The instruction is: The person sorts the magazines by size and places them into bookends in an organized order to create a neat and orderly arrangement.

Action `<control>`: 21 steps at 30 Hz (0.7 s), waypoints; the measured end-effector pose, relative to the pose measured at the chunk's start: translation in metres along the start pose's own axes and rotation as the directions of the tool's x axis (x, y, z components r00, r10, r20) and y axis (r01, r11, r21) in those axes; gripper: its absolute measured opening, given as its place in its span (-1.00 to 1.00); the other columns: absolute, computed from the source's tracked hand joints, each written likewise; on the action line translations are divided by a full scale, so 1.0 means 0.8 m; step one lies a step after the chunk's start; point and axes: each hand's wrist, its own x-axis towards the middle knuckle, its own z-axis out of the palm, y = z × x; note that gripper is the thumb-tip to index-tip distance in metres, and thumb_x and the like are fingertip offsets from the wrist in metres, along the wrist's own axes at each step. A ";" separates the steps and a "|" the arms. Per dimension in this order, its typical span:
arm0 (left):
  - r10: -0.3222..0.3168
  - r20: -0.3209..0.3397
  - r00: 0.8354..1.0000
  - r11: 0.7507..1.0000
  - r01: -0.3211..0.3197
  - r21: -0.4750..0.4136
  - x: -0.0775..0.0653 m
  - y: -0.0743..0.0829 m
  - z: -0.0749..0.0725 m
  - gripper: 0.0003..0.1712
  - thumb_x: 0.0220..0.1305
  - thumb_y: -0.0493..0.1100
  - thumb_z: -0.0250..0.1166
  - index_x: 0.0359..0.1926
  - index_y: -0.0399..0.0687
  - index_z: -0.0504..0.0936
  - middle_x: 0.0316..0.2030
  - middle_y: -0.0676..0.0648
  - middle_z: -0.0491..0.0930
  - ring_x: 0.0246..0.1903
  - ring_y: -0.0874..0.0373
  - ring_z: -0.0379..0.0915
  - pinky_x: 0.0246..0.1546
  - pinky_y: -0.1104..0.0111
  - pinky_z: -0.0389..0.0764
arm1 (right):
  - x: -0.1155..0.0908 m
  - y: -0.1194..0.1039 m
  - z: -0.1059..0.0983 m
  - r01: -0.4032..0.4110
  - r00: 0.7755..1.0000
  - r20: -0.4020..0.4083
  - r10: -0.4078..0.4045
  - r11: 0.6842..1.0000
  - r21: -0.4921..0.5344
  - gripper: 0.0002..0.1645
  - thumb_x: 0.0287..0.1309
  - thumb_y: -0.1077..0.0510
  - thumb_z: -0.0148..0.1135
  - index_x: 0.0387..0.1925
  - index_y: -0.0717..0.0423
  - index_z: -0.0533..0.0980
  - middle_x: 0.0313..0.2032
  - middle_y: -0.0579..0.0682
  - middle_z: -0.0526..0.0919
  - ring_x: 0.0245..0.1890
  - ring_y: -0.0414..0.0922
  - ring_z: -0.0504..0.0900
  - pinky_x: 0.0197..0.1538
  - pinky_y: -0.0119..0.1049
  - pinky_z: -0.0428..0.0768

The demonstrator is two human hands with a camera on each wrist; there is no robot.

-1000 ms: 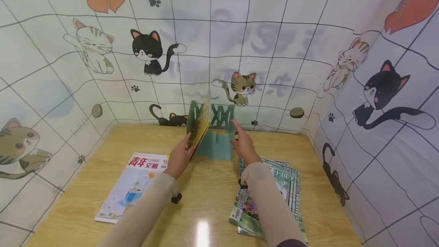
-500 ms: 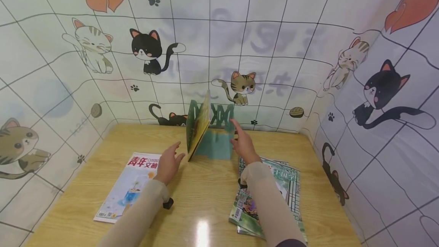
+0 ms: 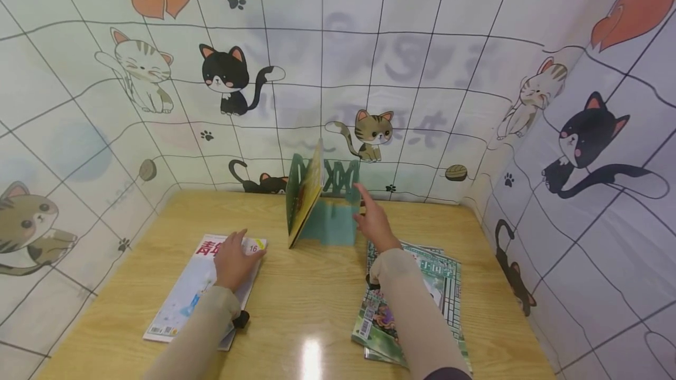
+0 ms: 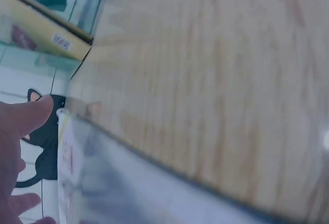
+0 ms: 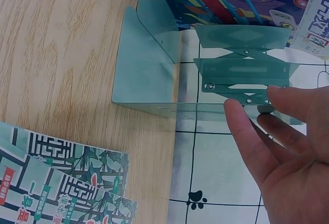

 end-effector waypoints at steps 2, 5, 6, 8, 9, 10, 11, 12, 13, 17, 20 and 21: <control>-0.025 0.006 1.000 1.000 0.025 0.017 0.001 -0.010 -0.001 -0.01 0.03 0.19 0.43 0.40 -0.13 0.28 0.34 -0.39 0.19 0.25 -0.42 0.12 0.14 -0.30 0.12 | 0.000 0.000 0.000 -0.001 1.000 0.001 0.001 1.000 0.007 0.07 0.20 0.44 0.22 0.52 -0.31 -0.05 0.21 0.35 0.33 -0.18 0.15 0.65 -0.35 -0.32 0.66; -0.067 0.028 0.997 0.996 0.065 0.065 0.003 -0.027 -0.003 0.07 -0.02 0.29 0.41 0.43 -0.06 0.21 0.38 -0.39 0.11 0.28 -0.43 0.02 0.13 -0.34 0.02 | -0.001 0.000 0.001 -0.001 1.000 0.001 0.001 1.000 0.014 0.06 0.20 0.44 0.22 0.52 -0.29 -0.05 0.21 0.35 0.33 -0.17 0.16 0.64 -0.35 -0.31 0.66; -0.079 0.034 0.996 0.994 0.076 0.074 0.003 -0.032 -0.005 0.10 -0.04 0.31 0.41 0.44 -0.05 0.20 0.38 -0.39 0.09 0.29 -0.44 0.00 0.12 -0.37 -0.01 | -0.001 0.000 0.001 -0.002 1.000 0.000 0.002 1.000 0.015 0.06 0.20 0.44 0.22 0.52 -0.30 -0.04 0.21 0.35 0.33 -0.16 0.16 0.64 -0.35 -0.31 0.66; -0.105 0.052 0.993 0.990 0.099 0.104 0.003 -0.040 -0.009 0.16 -0.08 0.37 0.40 0.46 -0.03 0.16 0.39 -0.40 0.05 0.31 -0.45 -0.07 0.12 -0.41 -0.08 | 0.000 0.000 0.000 -0.002 1.000 -0.004 0.002 1.000 0.013 0.07 0.20 0.43 0.22 0.52 -0.32 -0.05 0.20 0.34 0.33 -0.17 0.15 0.64 -0.35 -0.31 0.66; -0.115 0.058 0.992 0.987 0.108 0.121 0.003 -0.044 -0.011 0.19 -0.10 0.40 0.40 0.47 -0.02 0.15 0.39 -0.41 0.04 0.31 -0.45 -0.08 0.12 -0.42 -0.11 | 0.000 0.000 0.000 -0.002 1.000 -0.005 0.002 1.000 0.011 0.08 0.20 0.43 0.22 0.52 -0.34 -0.06 0.20 0.34 0.33 -0.17 0.15 0.64 -0.35 -0.31 0.66; -0.122 0.062 0.991 0.984 0.113 0.139 0.002 -0.048 -0.012 0.23 -0.13 0.43 0.39 0.48 0.00 0.13 0.39 -0.42 0.02 0.32 -0.46 -0.11 0.12 -0.43 -0.14 | 0.000 0.000 -0.001 -0.001 1.000 -0.004 0.001 1.000 0.009 0.08 0.21 0.44 0.22 0.52 -0.35 -0.06 0.20 0.34 0.33 -0.17 0.15 0.64 -0.35 -0.31 0.66; -0.131 0.071 0.989 0.981 0.119 0.151 0.002 -0.051 -0.014 0.27 -0.15 0.45 0.40 0.49 0.01 0.10 0.40 -0.43 -0.01 0.32 -0.47 -0.14 0.12 -0.45 -0.19 | 0.001 0.001 -0.001 -0.002 1.000 -0.004 0.002 1.000 0.007 0.09 0.21 0.43 0.21 0.51 -0.36 -0.06 0.20 0.34 0.33 -0.17 0.15 0.64 -0.35 -0.32 0.66; -0.136 0.078 0.988 0.979 0.122 0.162 0.001 -0.054 -0.015 0.31 -0.18 0.48 0.39 0.50 0.01 0.08 0.40 -0.44 -0.03 0.33 -0.49 -0.18 0.11 -0.47 -0.23 | 0.001 0.001 -0.001 -0.003 1.000 -0.003 0.003 1.000 0.006 0.09 0.21 0.43 0.21 0.51 -0.37 -0.07 0.20 0.34 0.32 -0.16 0.15 0.64 -0.35 -0.32 0.66; -0.141 0.083 0.987 0.977 0.125 0.174 0.000 -0.056 -0.016 0.35 -0.21 0.51 0.39 0.51 0.01 0.06 0.41 -0.44 -0.05 0.34 -0.50 -0.22 0.10 -0.48 -0.27 | 0.001 0.001 -0.002 -0.003 1.000 -0.002 0.003 1.000 0.006 0.09 0.21 0.43 0.21 0.51 -0.37 -0.07 0.20 0.33 0.32 -0.15 0.16 0.64 -0.35 -0.32 0.66; -0.150 0.083 0.985 0.969 0.130 0.211 -0.003 -0.069 -0.017 0.48 -0.31 0.65 0.31 0.54 0.04 -0.03 0.44 -0.43 -0.16 0.34 -0.56 -0.33 0.06 -0.51 -0.36 | 0.000 0.000 -0.001 -0.002 1.000 0.001 0.002 1.000 0.010 0.07 0.22 0.43 0.21 0.52 -0.35 -0.06 0.21 0.34 0.31 -0.12 0.18 0.63 -0.35 -0.29 0.66; -0.164 0.088 0.983 0.969 0.144 0.200 -0.003 -0.077 -0.020 0.50 -0.32 0.70 0.26 0.54 0.05 -0.06 0.46 -0.42 -0.22 0.34 -0.58 -0.38 0.04 -0.53 -0.35 | 0.001 0.000 -0.001 -0.002 1.000 0.002 0.002 1.000 0.010 0.08 0.22 0.43 0.21 0.52 -0.36 -0.07 0.22 0.34 0.31 -0.13 0.18 0.63 -0.34 -0.26 0.67; -0.175 0.092 0.980 0.968 0.155 0.196 -0.002 -0.078 -0.021 0.50 -0.32 0.69 0.27 0.55 0.07 -0.07 0.46 -0.42 -0.23 0.34 -0.58 -0.39 0.05 -0.52 -0.34 | 0.001 0.000 -0.001 -0.004 1.000 0.002 0.004 1.000 0.011 0.08 0.22 0.43 0.21 0.51 -0.37 -0.07 0.22 0.34 0.31 -0.14 0.18 0.63 -0.34 -0.26 0.67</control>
